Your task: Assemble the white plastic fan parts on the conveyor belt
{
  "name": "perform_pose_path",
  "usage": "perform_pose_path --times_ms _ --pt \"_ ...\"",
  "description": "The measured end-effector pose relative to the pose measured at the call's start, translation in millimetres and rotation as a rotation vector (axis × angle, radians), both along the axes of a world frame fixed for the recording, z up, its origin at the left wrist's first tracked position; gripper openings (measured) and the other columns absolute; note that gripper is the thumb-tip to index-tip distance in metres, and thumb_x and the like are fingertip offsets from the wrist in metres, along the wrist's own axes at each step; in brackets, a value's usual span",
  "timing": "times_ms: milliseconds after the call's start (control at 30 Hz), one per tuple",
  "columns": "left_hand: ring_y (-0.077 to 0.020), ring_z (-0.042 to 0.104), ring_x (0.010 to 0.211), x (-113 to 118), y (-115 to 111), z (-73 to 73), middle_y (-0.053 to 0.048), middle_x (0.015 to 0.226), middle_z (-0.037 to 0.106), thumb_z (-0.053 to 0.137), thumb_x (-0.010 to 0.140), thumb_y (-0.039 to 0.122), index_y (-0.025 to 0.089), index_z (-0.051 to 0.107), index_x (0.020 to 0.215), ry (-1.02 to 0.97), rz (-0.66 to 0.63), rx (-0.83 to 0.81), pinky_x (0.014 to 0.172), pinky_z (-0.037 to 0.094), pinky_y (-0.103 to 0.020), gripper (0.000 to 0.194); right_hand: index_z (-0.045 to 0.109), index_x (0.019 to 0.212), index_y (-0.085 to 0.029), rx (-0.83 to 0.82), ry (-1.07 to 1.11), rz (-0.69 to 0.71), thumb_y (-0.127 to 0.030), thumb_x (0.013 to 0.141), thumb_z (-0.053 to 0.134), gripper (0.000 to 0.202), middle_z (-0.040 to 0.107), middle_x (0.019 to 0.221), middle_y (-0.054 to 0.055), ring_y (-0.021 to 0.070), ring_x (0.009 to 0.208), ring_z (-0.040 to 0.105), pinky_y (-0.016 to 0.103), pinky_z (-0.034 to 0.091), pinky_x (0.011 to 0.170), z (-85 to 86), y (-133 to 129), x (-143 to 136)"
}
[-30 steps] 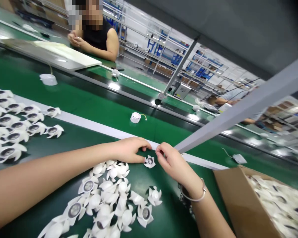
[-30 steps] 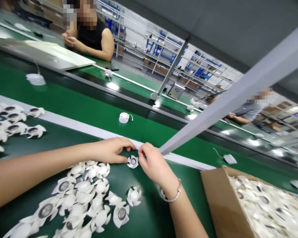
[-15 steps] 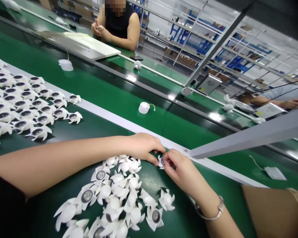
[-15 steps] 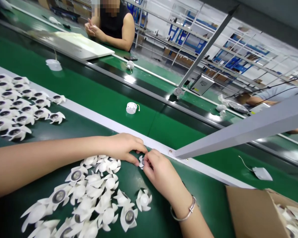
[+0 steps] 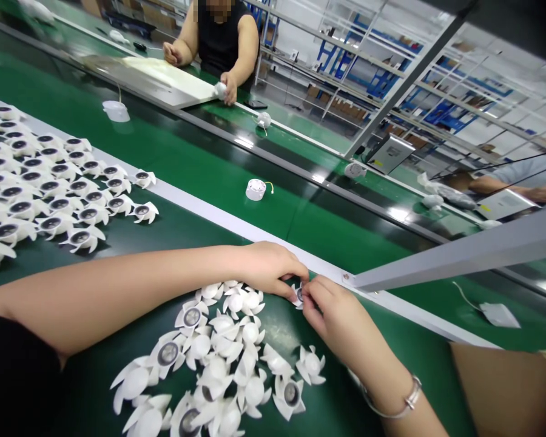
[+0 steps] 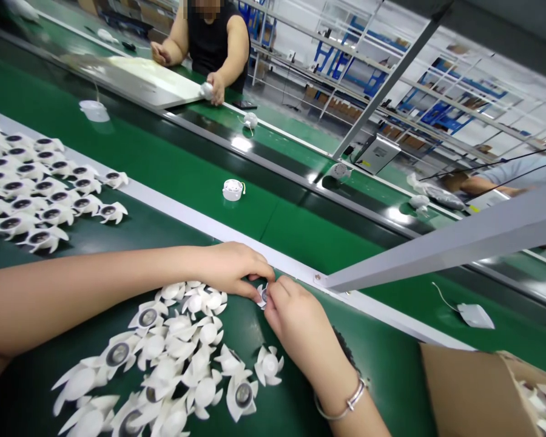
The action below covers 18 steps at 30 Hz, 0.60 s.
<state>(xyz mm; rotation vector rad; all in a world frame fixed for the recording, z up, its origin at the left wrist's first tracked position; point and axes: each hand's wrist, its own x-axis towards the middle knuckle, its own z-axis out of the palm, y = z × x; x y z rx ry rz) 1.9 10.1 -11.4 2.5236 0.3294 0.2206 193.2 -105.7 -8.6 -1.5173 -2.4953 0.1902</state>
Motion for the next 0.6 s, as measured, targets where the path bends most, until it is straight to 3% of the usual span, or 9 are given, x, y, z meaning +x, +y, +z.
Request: perform_pose_path --times_ms 167,333,400,500,600 --pt "-0.0141 0.06 0.078 0 -1 3.4 0.003 0.084 0.064 0.072 0.081 0.038 0.028 0.068 0.108 0.031 0.027 -0.036 0.063 0.037 -0.023 0.03 0.066 0.086 -0.014 0.108 -0.218 0.03 -0.008 0.087 0.054 0.013 0.059 0.078 0.005 0.0191 0.065 0.06 0.031 0.045 0.058 10.6 -12 -11" --pt "-0.0134 0.058 0.076 0 1 3.7 0.003 0.083 0.063 0.072 0.082 0.039 0.028 0.068 0.108 0.039 0.018 -0.053 0.063 0.036 -0.022 0.028 0.071 0.104 -0.016 0.168 -0.384 0.001 -0.007 0.082 0.055 0.028 0.061 0.072 0.002 0.0181 0.057 0.059 0.031 0.041 0.052 18.5 -24 -14" --pt "-0.0129 0.058 0.075 -1 4 3.1 0.003 0.082 0.062 0.072 0.082 0.039 0.028 0.068 0.107 0.037 -0.001 -0.068 0.063 0.035 -0.022 0.028 0.071 0.101 -0.019 0.136 -0.365 -0.117 -0.013 0.085 0.053 0.025 0.065 0.079 0.004 0.0187 0.061 0.061 0.031 0.043 0.055 28.9 -27 1" --pt "-0.0117 0.056 0.072 -2 8 2.5 0.003 0.082 0.061 0.073 0.081 0.04 0.027 0.068 0.107 0.032 -0.037 -0.119 0.061 0.034 -0.022 0.03 0.069 0.091 -0.019 0.103 -0.299 -0.42 -0.028 0.088 0.049 0.022 0.069 0.088 0.009 0.0223 0.068 0.065 0.033 0.047 0.06 55.6 -28 51" --pt "-0.0111 0.055 0.071 -3 10 2.1 0.003 0.082 0.06 0.074 0.081 0.04 0.027 0.069 0.107 0.022 -0.043 -0.138 0.06 0.034 -0.022 0.03 0.062 0.069 -0.023 -0.03 -0.347 -0.785 -0.037 0.087 0.051 0.025 0.066 0.07 0.007 0.0223 0.057 0.059 0.034 0.042 0.055 75.0 -22 112"
